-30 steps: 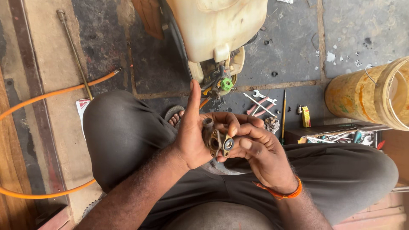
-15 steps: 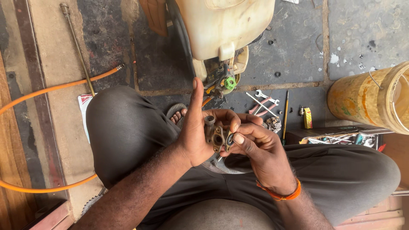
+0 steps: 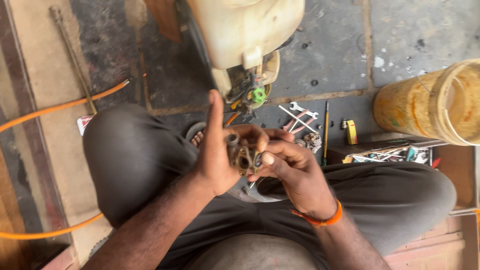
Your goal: The person sits on the floor and assembles a small metal component, likely a carburetor, by inserting small rings and using a screwdriver. They then attach the component to the scooter's engine area and use a T-handle wrench to tighten a fitting.
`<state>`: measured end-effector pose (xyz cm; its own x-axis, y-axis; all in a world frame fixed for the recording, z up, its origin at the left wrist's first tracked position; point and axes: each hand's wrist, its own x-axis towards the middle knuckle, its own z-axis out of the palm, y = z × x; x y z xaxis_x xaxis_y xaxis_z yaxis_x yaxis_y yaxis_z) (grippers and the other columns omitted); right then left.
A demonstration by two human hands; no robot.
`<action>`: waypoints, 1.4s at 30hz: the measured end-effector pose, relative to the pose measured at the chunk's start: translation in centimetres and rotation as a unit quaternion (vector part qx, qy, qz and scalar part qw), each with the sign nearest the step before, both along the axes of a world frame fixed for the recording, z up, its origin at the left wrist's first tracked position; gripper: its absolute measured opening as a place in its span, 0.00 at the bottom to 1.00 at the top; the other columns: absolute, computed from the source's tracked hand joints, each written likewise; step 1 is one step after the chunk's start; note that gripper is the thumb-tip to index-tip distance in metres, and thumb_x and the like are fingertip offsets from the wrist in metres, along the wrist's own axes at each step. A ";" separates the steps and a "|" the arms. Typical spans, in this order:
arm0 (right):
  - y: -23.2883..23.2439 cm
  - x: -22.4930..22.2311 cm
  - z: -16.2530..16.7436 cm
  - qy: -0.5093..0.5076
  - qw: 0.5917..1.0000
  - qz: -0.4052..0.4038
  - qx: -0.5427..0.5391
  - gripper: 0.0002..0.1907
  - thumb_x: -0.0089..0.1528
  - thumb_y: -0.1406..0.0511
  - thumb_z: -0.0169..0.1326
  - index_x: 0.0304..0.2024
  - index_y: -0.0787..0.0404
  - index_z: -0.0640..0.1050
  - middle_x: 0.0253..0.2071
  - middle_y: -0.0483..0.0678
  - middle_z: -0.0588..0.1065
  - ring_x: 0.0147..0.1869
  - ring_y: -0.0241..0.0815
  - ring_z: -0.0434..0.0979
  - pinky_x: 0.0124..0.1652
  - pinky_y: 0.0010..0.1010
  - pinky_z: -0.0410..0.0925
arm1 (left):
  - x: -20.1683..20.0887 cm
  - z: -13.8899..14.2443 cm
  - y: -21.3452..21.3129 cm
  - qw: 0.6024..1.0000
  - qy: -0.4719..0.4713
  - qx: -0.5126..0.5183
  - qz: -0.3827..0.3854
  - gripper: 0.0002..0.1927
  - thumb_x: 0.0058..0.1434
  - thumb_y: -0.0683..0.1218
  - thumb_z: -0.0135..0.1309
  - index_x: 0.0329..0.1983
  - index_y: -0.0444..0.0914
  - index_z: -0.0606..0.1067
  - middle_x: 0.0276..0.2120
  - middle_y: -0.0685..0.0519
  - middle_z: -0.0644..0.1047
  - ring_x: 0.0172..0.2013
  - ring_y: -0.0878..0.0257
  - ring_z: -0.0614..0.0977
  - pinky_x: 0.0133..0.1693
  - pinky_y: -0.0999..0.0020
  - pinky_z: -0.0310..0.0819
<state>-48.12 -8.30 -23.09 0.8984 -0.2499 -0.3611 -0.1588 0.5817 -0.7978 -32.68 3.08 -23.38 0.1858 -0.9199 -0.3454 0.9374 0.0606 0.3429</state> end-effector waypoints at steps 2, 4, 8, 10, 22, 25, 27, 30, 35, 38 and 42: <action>-0.3 0.4 0.2 0.009 0.999 0.001 0.034 0.12 0.71 0.68 0.49 0.52 0.70 0.77 0.43 0.56 0.80 0.44 0.47 0.84 0.49 0.40 0.79 | 0.0 0.0 0.0 1.000 0.016 0.008 0.005 0.53 0.58 0.85 0.24 0.27 0.34 0.76 0.50 0.34 0.80 0.54 0.46 0.82 0.44 0.59 0.82; -0.5 0.9 0.4 0.014 0.998 -0.004 0.064 0.14 0.71 0.66 0.46 0.55 0.67 0.77 0.40 0.56 0.81 0.43 0.47 0.85 0.48 0.39 0.78 | 0.1 0.1 -0.1 0.999 0.042 0.001 0.030 0.53 0.60 0.85 0.24 0.29 0.34 0.76 0.50 0.34 0.80 0.51 0.46 0.82 0.45 0.58 0.82; -1.1 1.0 0.4 0.050 0.998 -0.011 0.042 0.15 0.69 0.64 0.45 0.50 0.65 0.79 0.38 0.54 0.82 0.41 0.45 0.85 0.46 0.35 0.79 | 0.3 0.3 0.0 0.998 0.035 0.005 0.055 0.53 0.59 0.84 0.25 0.30 0.32 0.76 0.48 0.36 0.80 0.52 0.47 0.82 0.56 0.53 0.79; -2.1 0.7 -0.4 0.099 0.990 -0.055 -0.084 0.17 0.70 0.62 0.45 0.44 0.68 0.81 0.38 0.52 0.84 0.40 0.41 0.85 0.44 0.32 0.79 | 0.5 0.5 0.1 0.996 -0.012 0.038 0.076 0.52 0.58 0.83 0.26 0.30 0.32 0.76 0.48 0.36 0.81 0.53 0.47 0.82 0.61 0.49 0.75; -0.8 4.6 -21.3 0.354 0.798 0.145 -0.466 0.16 0.67 0.59 0.59 0.43 0.68 0.78 0.34 0.53 0.79 0.36 0.39 0.77 0.36 0.31 0.72 | 1.2 2.0 0.4 0.979 0.173 -0.058 0.086 0.53 0.56 0.88 0.26 0.25 0.36 0.72 0.30 0.48 0.72 0.38 0.53 0.74 0.57 0.50 0.68; 1.4 4.3 -22.7 0.335 0.801 0.086 -0.488 0.16 0.67 0.59 0.58 0.44 0.68 0.78 0.35 0.53 0.79 0.36 0.39 0.77 0.36 0.31 0.72 | 1.1 2.5 0.4 0.972 0.198 -0.088 0.092 0.53 0.57 0.88 0.27 0.25 0.36 0.72 0.31 0.48 0.72 0.38 0.52 0.75 0.56 0.49 0.69; 1.8 4.5 -22.4 0.342 0.799 0.069 -0.490 0.16 0.67 0.59 0.58 0.45 0.68 0.77 0.35 0.53 0.79 0.36 0.39 0.76 0.36 0.31 0.72 | 1.0 2.8 0.3 0.971 0.206 -0.053 0.105 0.53 0.58 0.88 0.28 0.27 0.34 0.72 0.32 0.47 0.73 0.41 0.51 0.76 0.58 0.46 0.69; 2.0 4.9 -21.3 0.348 0.793 0.053 -0.497 0.16 0.67 0.60 0.58 0.46 0.68 0.77 0.35 0.53 0.78 0.36 0.39 0.76 0.36 0.31 0.72 | 0.9 3.2 0.2 0.969 0.225 -0.027 0.100 0.52 0.57 0.87 0.28 0.27 0.34 0.73 0.34 0.45 0.76 0.46 0.48 0.79 0.60 0.43 0.68; 0.8 3.9 -21.1 0.347 0.795 0.027 -0.497 0.16 0.67 0.60 0.58 0.47 0.69 0.76 0.36 0.54 0.78 0.36 0.39 0.76 0.36 0.30 0.72 | 1.0 3.7 0.2 0.968 0.219 -0.062 0.108 0.53 0.60 0.87 0.25 0.28 0.35 0.74 0.33 0.45 0.76 0.50 0.46 0.79 0.65 0.39 0.64; -0.3 3.8 -20.9 0.334 0.799 0.016 -0.499 0.16 0.67 0.61 0.58 0.48 0.69 0.76 0.37 0.54 0.78 0.36 0.39 0.75 0.36 0.30 0.72 | 1.2 3.8 0.3 0.964 0.193 -0.148 0.111 0.53 0.64 0.87 0.24 0.30 0.36 0.74 0.33 0.47 0.76 0.51 0.48 0.77 0.70 0.40 0.59; -4.8 4.0 -16.7 0.303 0.815 0.022 -0.494 0.16 0.67 0.61 0.58 0.49 0.69 0.76 0.37 0.54 0.77 0.37 0.39 0.75 0.36 0.30 0.72 | 1.6 3.9 0.5 0.942 0.164 -0.281 0.078 0.53 0.65 0.87 0.23 0.27 0.38 0.74 0.35 0.49 0.77 0.54 0.51 0.77 0.70 0.41 0.57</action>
